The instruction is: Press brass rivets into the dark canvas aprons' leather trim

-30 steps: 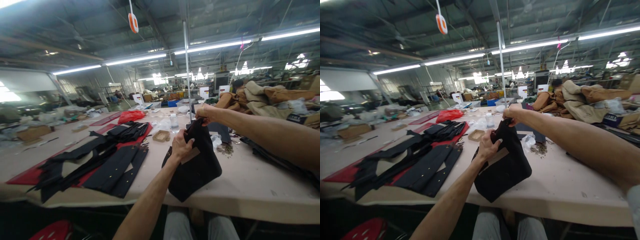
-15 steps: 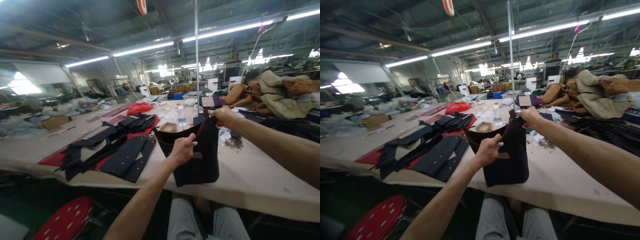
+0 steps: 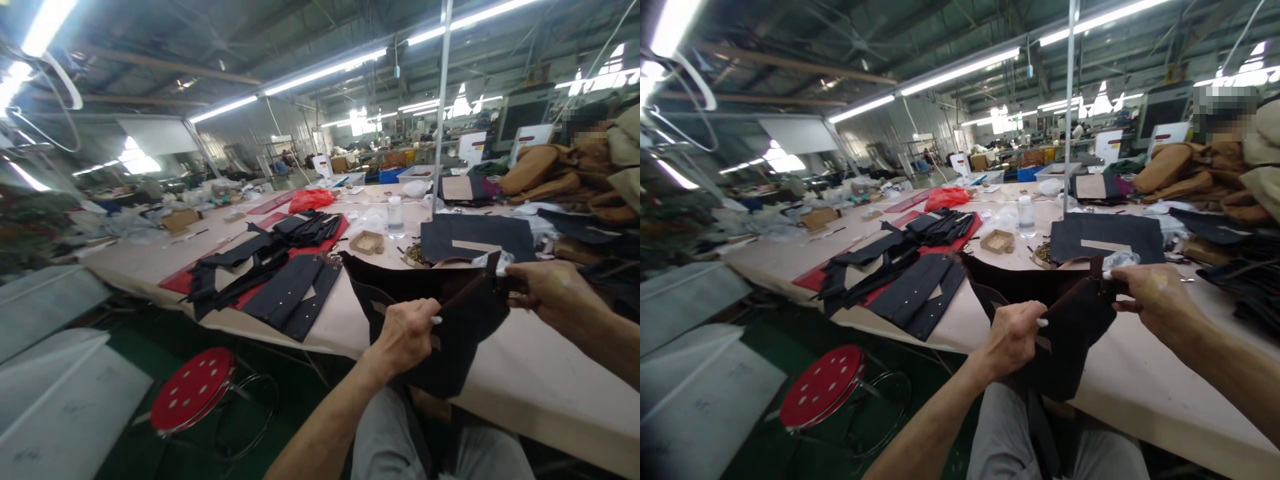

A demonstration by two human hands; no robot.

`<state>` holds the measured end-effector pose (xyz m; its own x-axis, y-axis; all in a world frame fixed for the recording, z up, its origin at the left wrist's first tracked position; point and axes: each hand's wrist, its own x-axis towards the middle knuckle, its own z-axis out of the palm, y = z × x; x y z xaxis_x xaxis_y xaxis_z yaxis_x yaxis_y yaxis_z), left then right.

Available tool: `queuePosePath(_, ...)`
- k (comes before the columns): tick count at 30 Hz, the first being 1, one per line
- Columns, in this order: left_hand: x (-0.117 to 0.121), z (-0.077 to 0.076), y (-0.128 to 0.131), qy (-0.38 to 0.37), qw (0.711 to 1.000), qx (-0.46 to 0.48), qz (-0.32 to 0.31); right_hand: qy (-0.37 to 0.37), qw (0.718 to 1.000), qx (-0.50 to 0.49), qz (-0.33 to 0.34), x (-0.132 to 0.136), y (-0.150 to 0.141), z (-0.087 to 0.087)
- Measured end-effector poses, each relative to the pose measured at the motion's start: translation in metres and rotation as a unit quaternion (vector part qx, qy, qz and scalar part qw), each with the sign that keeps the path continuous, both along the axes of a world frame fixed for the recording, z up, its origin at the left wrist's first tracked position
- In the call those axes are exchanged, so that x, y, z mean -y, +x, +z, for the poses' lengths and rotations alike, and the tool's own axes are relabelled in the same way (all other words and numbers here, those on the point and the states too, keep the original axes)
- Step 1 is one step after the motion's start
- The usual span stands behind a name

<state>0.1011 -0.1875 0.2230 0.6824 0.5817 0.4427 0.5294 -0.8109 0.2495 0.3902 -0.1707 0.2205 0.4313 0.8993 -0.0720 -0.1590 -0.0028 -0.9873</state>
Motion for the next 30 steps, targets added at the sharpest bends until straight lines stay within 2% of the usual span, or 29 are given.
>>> queuePosePath(2, -0.007, 0.01, -0.003, -0.042, 0.998, 0.041, -0.012, -0.031, 0.999, -0.003, -0.022, -0.003, -0.002, 0.003)
queuePosePath(4, -0.016, 0.025, -0.006, -0.082, 0.994, 0.074, -0.018, -0.031, 0.999, -0.002, -0.027, -0.009, -0.002, 0.005)
queuePosePath(9, -0.042, 0.073, -0.004, -0.156, 0.98, 0.114, -0.043, -0.027, 0.997, -0.062, -0.027, -0.02, -0.005, 0.018)
queuePosePath(12, -0.061, 0.102, 0.004, -0.196, 0.974, 0.081, -0.084, -0.015, 0.994, -0.111, 0.001, -0.02, -0.012, 0.036)
queuePosePath(15, -0.082, 0.125, 0.018, -0.242, 0.963, 0.027, -0.113, -0.002, 0.99, -0.138, -0.008, -0.017, -0.019, 0.055)
queuePosePath(18, -0.101, 0.146, 0.034, -0.311, 0.94, 0.013, -0.142, 0.019, 0.99, -0.136, -0.009, -0.013, -0.021, 0.068)
queuePosePath(21, -0.115, 0.168, 0.048, -0.367, 0.911, 0.029, -0.188, 0.086, 0.99, -0.109, 0.027, -0.006, -0.013, 0.074)
queuePosePath(24, -0.122, 0.186, 0.055, -0.393, 0.89, 0.065, -0.222, 0.165, 0.977, -0.081, 0.109, 0.002, 0.002, 0.073)
queuePosePath(26, -0.125, 0.194, 0.056, -0.406, 0.879, 0.092, -0.233, 0.197, 0.964, -0.058, 0.171, 0.005, 0.016, 0.066)
queuePosePath(28, -0.13, 0.197, 0.055, -0.419, 0.867, 0.124, -0.24, 0.202, 0.953, -0.023, 0.225, 0.006, 0.03, 0.052)
queuePosePath(30, -0.136, 0.194, 0.053, -0.428, 0.857, 0.165, -0.235, 0.175, 0.945, 0.027, 0.277, 0.006, 0.042, 0.032)
